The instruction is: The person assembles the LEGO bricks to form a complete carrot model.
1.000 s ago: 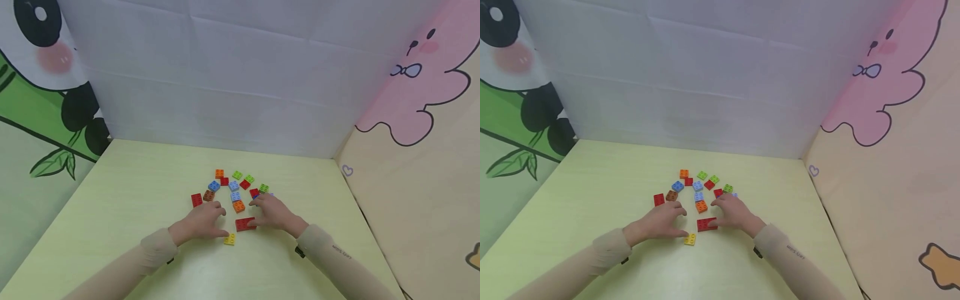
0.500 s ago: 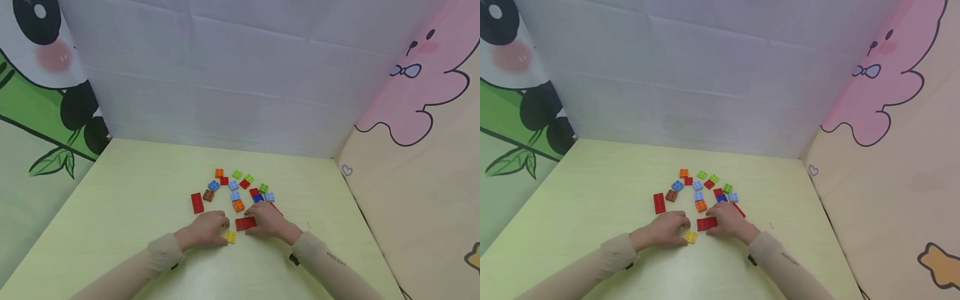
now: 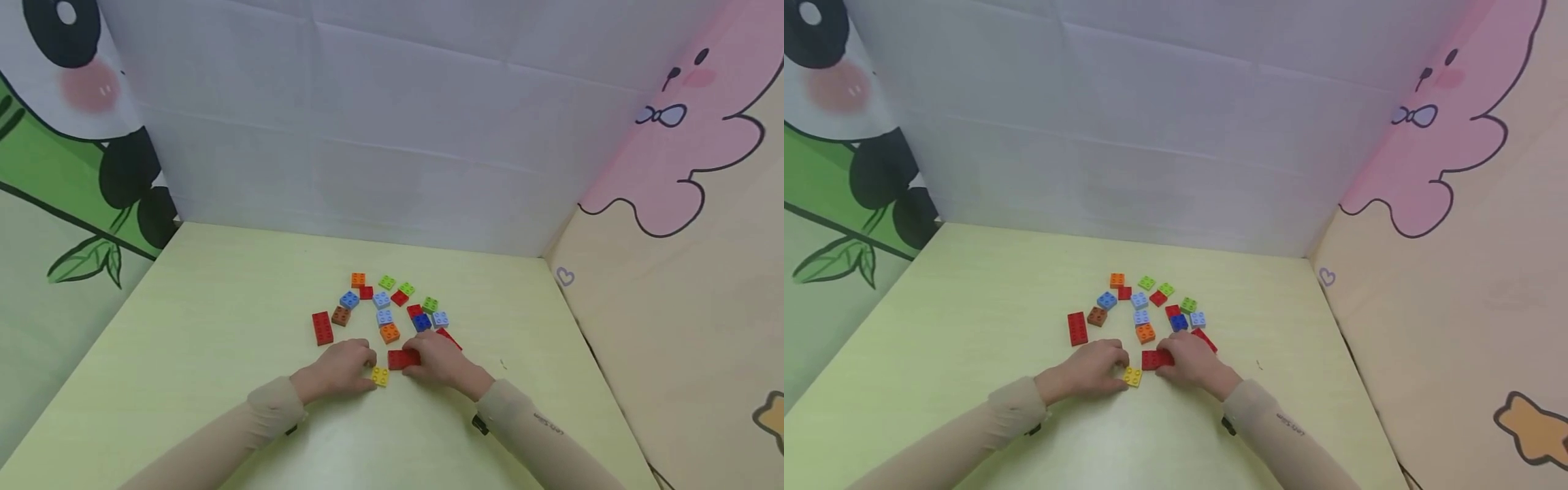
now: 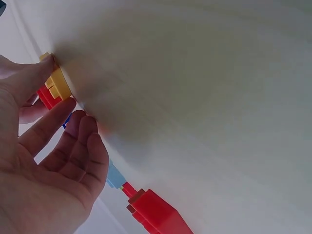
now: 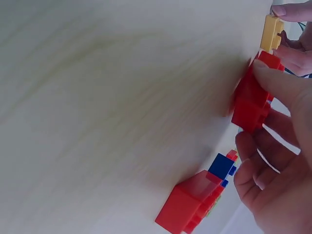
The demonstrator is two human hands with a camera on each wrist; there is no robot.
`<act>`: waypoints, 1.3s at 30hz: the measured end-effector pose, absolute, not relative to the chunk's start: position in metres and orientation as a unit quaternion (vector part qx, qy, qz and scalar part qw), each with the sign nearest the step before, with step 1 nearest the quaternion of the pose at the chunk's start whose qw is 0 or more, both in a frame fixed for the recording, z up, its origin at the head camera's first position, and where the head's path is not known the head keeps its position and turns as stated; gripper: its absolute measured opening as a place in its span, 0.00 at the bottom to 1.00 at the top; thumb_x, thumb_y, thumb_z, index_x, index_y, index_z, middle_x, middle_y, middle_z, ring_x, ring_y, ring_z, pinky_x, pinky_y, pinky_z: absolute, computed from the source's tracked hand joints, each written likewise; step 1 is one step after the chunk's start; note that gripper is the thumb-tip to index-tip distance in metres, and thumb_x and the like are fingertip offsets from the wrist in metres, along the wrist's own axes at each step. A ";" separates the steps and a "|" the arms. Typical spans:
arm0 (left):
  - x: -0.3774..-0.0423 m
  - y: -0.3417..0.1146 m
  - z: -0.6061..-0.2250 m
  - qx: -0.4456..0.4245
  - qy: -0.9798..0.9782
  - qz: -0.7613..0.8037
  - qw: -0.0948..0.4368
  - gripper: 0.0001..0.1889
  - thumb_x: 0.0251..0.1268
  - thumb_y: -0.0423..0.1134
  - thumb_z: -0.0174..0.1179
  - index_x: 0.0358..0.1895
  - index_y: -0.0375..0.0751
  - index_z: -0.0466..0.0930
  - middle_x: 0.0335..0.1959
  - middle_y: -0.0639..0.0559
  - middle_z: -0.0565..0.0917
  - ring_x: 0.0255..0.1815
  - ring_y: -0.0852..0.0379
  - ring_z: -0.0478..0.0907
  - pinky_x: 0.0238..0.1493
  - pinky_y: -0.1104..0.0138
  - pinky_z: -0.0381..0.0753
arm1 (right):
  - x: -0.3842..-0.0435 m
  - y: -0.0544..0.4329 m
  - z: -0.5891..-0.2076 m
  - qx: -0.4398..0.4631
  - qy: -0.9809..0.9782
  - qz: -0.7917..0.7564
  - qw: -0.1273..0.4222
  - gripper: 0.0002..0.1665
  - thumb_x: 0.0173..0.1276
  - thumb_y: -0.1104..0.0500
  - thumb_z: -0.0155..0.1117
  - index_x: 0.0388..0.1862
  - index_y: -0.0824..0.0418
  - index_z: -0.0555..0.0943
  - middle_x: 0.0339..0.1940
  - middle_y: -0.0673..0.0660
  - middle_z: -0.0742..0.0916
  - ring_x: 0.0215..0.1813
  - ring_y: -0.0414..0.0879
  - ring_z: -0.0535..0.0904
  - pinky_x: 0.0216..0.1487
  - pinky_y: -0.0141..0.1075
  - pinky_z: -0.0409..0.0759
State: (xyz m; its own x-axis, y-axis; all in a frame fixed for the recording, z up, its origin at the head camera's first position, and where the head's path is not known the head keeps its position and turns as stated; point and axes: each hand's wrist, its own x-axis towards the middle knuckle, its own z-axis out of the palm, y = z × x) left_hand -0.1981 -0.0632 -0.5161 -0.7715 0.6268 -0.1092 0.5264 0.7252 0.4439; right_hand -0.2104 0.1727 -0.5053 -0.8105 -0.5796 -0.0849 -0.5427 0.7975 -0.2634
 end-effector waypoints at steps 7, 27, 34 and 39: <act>-0.198 -0.061 -0.521 0.312 0.918 0.211 0.125 0.15 0.50 0.51 0.71 0.39 0.49 0.83 0.27 0.61 0.71 0.29 0.61 0.69 0.31 0.68 0.71 | -0.207 0.173 -0.501 -0.264 0.952 -0.138 0.075 0.25 0.57 0.44 0.72 0.49 0.55 0.83 0.38 0.45 0.82 0.40 0.40 0.73 0.38 0.32 0.74; -0.216 -0.048 -0.522 0.287 0.913 0.255 0.139 0.19 0.49 0.50 0.73 0.43 0.47 0.81 0.28 0.63 0.75 0.31 0.60 0.71 0.37 0.67 0.73 | -0.205 0.166 -0.493 -0.291 0.942 -0.151 0.070 0.22 0.57 0.43 0.72 0.48 0.52 0.83 0.40 0.43 0.82 0.43 0.39 0.73 0.42 0.32 0.74; -0.220 -0.046 -0.520 0.282 0.913 0.256 0.146 0.18 0.47 0.49 0.75 0.39 0.47 0.80 0.25 0.61 0.74 0.29 0.60 0.71 0.34 0.67 0.73 | -0.204 0.165 -0.491 -0.304 0.935 -0.169 0.073 0.22 0.56 0.45 0.73 0.47 0.52 0.84 0.39 0.42 0.83 0.41 0.37 0.74 0.41 0.31 0.74; -0.217 -0.047 -0.522 0.283 0.910 0.262 0.152 0.17 0.46 0.48 0.75 0.36 0.49 0.79 0.24 0.61 0.74 0.28 0.60 0.72 0.32 0.67 0.73 | -0.197 0.162 -0.497 -0.314 0.929 -0.181 0.074 0.21 0.57 0.44 0.73 0.47 0.51 0.84 0.38 0.40 0.82 0.41 0.36 0.74 0.40 0.30 0.74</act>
